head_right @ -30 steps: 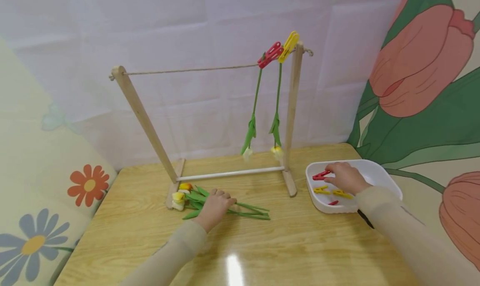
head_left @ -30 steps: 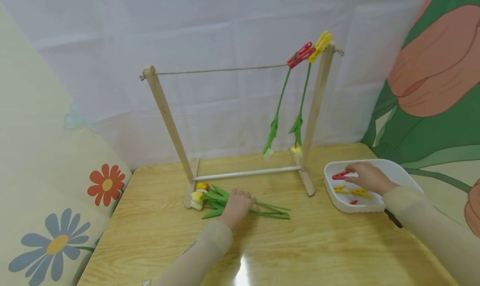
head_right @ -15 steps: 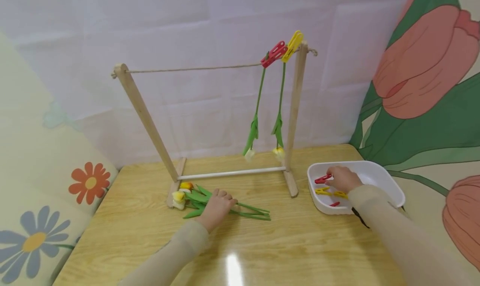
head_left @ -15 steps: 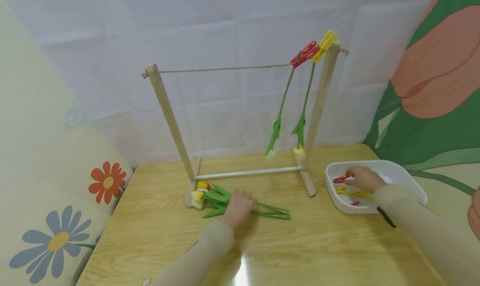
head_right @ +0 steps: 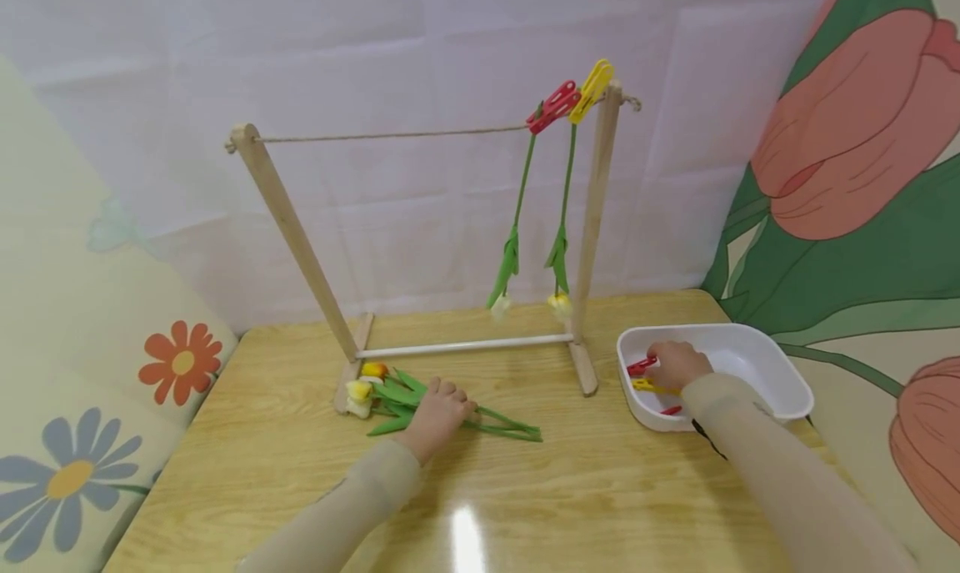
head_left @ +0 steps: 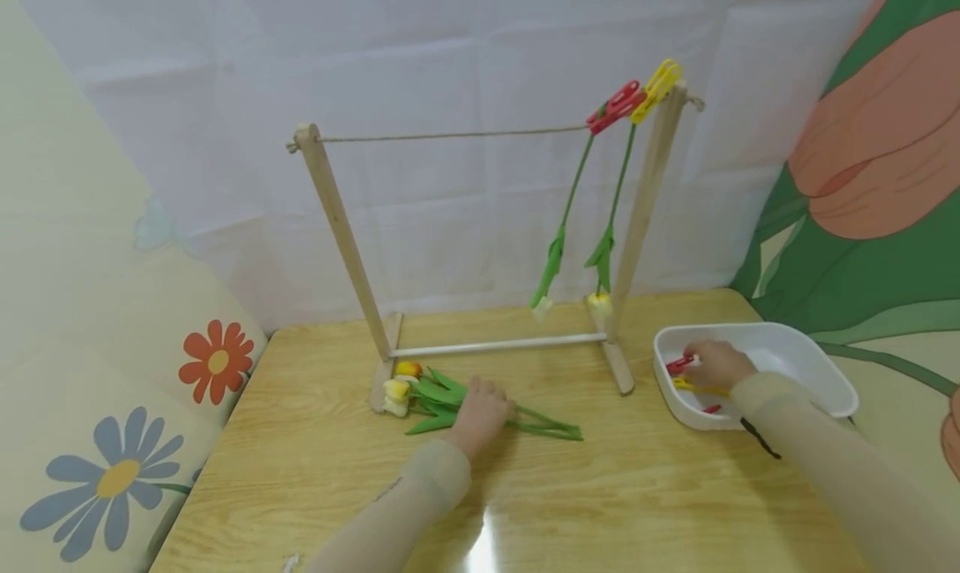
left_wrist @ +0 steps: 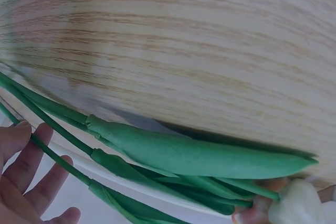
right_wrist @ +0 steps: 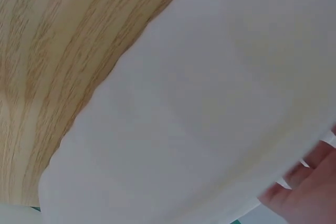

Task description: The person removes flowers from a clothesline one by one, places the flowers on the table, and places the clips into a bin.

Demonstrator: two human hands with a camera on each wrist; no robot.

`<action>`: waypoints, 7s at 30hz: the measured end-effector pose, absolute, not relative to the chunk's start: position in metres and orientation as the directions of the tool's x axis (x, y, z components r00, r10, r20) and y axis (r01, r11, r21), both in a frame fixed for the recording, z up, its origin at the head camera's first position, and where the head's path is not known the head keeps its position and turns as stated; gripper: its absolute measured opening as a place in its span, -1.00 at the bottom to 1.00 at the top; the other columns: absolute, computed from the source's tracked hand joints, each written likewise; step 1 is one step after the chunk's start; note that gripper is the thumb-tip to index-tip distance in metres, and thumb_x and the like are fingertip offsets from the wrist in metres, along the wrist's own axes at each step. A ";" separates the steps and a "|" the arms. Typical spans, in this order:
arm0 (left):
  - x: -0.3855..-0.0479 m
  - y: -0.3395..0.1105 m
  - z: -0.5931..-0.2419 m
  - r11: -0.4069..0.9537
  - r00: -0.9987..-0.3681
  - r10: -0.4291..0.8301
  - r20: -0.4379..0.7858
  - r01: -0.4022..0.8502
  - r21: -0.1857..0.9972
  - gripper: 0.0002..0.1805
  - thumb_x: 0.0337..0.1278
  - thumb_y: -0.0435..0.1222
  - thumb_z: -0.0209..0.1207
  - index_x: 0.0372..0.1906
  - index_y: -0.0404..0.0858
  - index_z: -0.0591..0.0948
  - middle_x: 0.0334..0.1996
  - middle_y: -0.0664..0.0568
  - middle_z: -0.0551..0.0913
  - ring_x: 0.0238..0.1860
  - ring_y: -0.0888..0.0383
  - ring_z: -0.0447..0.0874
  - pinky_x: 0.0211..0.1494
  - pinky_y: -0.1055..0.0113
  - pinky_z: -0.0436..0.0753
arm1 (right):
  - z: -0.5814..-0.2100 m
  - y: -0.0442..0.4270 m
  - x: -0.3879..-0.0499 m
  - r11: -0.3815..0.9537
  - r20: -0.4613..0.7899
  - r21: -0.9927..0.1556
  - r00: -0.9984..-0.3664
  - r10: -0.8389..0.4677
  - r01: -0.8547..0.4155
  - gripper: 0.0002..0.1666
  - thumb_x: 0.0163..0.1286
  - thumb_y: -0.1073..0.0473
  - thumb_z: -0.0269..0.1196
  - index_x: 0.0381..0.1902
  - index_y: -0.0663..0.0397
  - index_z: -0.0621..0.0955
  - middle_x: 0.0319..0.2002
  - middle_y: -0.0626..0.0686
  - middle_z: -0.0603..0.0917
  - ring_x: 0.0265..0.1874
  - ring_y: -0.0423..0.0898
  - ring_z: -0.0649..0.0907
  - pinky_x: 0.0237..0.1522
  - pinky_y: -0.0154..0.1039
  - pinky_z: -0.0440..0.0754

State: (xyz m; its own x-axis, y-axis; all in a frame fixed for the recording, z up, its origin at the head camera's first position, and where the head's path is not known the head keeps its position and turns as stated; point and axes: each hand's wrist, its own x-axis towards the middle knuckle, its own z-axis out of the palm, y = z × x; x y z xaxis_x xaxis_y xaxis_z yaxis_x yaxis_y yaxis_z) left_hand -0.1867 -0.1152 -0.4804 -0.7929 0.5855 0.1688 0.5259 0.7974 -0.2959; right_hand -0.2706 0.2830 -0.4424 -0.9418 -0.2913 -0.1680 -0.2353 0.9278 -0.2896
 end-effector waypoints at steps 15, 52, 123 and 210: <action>-0.188 -0.126 -0.467 0.833 -0.832 0.543 0.110 0.518 -0.196 -0.51 -0.02 -0.46 0.30 0.09 -0.09 0.60 -0.03 0.07 0.65 0.06 0.06 0.54 0.22 0.09 0.49 | -0.423 0.281 -0.266 0.926 0.040 -0.170 -0.941 -0.335 -0.337 -0.53 0.29 0.27 0.28 0.08 0.46 0.52 0.01 0.50 0.55 -0.01 0.48 0.51 -0.01 0.36 0.48; -0.214 -0.091 -0.309 0.719 -0.818 0.317 0.481 0.538 0.441 -0.54 0.39 -0.25 0.11 0.27 -0.42 0.43 0.15 -0.18 0.57 0.17 -0.08 0.52 0.31 0.13 0.44 | -0.181 0.176 -0.241 0.621 0.790 0.233 -0.226 -0.569 -0.748 -0.57 0.17 0.42 0.29 0.01 0.51 0.52 -0.05 0.46 0.53 -0.06 0.42 0.44 0.06 0.28 0.36; -0.249 -0.039 -0.259 0.266 -0.877 0.002 0.481 0.464 0.845 -0.70 0.25 -0.57 0.10 0.07 -0.49 0.56 -0.16 -0.25 0.69 -0.07 -0.03 0.70 0.02 0.56 0.58 | -0.102 0.141 -0.263 0.767 0.465 0.089 -0.654 -0.597 -0.636 -0.82 0.34 0.33 0.26 -0.19 0.40 0.59 0.24 0.39 0.32 0.35 0.33 0.09 0.38 0.29 -0.08; -0.182 -0.141 -0.338 0.626 -0.665 0.438 0.605 0.708 0.327 -0.75 0.22 -0.60 0.09 -0.05 -0.44 0.64 -0.11 -0.19 0.70 -0.05 -0.09 0.67 0.09 0.15 0.63 | -0.237 0.193 -0.203 0.641 0.748 -0.180 -0.527 -0.403 -0.746 -0.53 0.06 0.47 0.41 -0.03 0.48 0.56 -0.14 0.38 0.60 -0.06 0.28 0.53 -0.07 0.14 0.45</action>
